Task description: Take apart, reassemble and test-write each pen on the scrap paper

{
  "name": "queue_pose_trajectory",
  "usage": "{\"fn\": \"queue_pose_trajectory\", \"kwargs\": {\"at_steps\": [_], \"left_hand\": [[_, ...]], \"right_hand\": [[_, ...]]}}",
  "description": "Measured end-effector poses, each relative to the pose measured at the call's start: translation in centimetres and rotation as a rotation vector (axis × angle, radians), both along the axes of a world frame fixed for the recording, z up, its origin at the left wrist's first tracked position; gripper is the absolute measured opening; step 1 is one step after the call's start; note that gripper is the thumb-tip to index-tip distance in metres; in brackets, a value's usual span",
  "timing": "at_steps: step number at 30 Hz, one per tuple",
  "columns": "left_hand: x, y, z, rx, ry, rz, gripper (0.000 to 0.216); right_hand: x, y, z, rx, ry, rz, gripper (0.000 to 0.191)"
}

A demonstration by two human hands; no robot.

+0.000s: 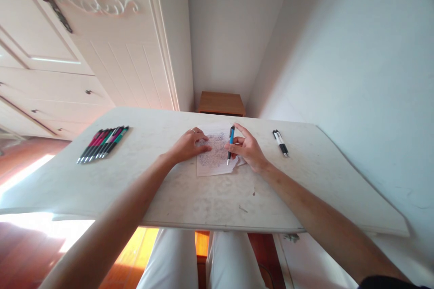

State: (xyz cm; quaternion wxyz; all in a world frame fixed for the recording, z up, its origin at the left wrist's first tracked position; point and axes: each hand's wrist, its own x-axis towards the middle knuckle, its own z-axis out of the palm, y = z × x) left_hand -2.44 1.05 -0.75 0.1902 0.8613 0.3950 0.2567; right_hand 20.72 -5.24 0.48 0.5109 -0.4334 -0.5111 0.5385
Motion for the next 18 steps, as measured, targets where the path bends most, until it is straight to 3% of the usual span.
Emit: {"fn": "queue_pose_trajectory", "kwargs": {"at_steps": [10, 18], "left_hand": [[0.1, 0.0, 0.1, -0.01, -0.017, 0.002, 0.037], [0.0, -0.1, 0.2, -0.012, 0.012, 0.003, 0.037]], "right_hand": [[2.2, 0.8, 0.7, 0.148, -0.254, -0.002, 0.085], [4.7, 1.5, 1.3, 0.282, -0.751, -0.149, 0.052]]}}
